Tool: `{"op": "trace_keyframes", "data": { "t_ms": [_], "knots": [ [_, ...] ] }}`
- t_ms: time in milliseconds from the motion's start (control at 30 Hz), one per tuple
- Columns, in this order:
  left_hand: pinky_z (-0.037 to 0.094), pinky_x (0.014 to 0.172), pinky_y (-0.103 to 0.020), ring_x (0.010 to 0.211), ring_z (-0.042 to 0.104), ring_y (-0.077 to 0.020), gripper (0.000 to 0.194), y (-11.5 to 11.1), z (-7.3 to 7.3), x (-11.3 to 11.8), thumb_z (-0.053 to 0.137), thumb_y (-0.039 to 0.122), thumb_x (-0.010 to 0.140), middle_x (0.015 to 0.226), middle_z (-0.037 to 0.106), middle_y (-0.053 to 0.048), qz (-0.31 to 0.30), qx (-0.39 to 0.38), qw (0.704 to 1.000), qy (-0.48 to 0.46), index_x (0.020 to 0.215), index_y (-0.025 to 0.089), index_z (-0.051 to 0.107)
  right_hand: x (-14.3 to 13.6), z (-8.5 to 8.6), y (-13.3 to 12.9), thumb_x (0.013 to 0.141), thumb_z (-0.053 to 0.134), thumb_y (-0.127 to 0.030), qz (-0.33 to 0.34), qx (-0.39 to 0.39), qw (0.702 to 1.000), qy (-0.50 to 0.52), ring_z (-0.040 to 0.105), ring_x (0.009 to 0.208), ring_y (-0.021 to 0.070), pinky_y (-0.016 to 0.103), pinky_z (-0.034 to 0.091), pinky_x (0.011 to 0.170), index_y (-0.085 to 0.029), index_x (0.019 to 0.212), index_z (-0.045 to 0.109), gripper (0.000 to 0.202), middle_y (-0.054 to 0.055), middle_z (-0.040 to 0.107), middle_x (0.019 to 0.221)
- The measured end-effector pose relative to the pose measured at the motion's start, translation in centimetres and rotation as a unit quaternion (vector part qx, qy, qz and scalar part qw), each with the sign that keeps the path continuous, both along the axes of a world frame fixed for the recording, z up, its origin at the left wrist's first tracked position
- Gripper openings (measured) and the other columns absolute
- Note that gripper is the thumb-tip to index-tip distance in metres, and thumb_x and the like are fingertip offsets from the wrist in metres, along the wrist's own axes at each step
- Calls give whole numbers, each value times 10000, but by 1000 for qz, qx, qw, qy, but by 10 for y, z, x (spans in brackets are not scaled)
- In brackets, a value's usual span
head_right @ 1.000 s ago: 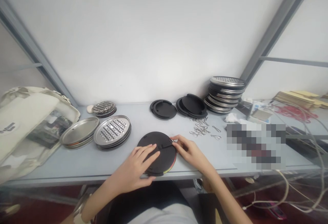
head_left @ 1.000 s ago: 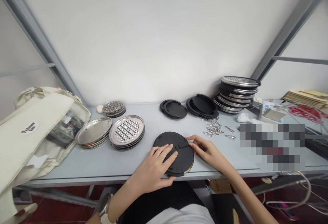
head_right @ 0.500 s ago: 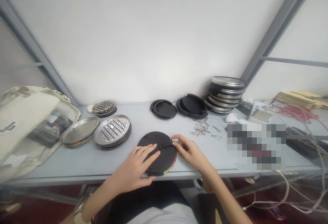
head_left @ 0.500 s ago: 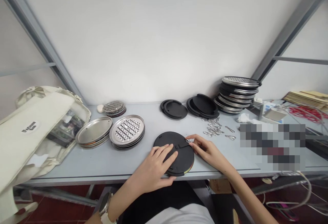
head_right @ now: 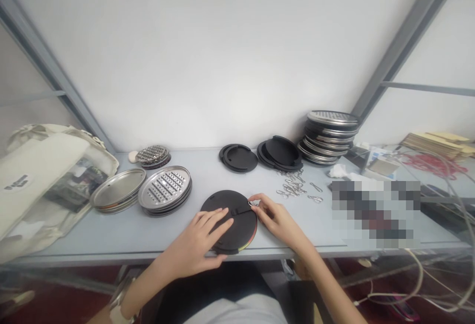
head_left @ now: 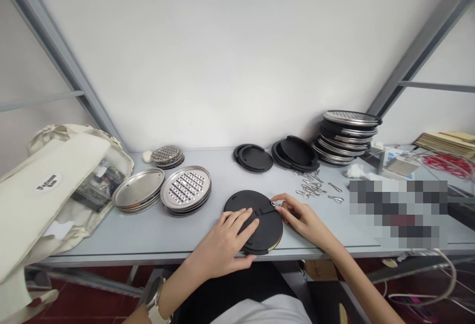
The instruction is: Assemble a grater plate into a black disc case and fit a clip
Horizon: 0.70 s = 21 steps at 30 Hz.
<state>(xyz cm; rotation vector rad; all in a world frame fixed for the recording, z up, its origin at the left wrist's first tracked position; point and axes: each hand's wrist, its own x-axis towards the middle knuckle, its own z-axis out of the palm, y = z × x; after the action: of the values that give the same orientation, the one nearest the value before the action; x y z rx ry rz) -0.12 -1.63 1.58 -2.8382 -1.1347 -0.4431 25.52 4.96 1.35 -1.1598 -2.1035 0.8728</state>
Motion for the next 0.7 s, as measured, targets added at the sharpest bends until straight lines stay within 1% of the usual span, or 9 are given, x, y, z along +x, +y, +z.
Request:
{"op": "trace_keyframes", "data": {
  "t_ms": [300, 700],
  "knots": [
    [336, 1056, -449, 1359, 319, -290, 679, 0, 0, 0, 570, 418, 854, 1484, 337, -157, 0, -1, 1000, -1, 1430, 159, 323, -1, 1, 0, 968, 377, -422, 5, -4, 1000, 0, 422, 570, 136, 251, 351, 589, -227, 1133, 485, 277, -58, 425, 605],
    [326, 1063, -454, 1362, 314, -290, 677, 0, 0, 0, 568, 414, 855, 1480, 345, -158, 3, -4, 1000, -7, 1433, 167, 318, -2, 0, -1, 966, 376, -431, 1, -12, 1000, 21, 499, 586, 150, 269, 401, 602, -230, 1098, 445, 251, -54, 476, 610]
  ]
}}
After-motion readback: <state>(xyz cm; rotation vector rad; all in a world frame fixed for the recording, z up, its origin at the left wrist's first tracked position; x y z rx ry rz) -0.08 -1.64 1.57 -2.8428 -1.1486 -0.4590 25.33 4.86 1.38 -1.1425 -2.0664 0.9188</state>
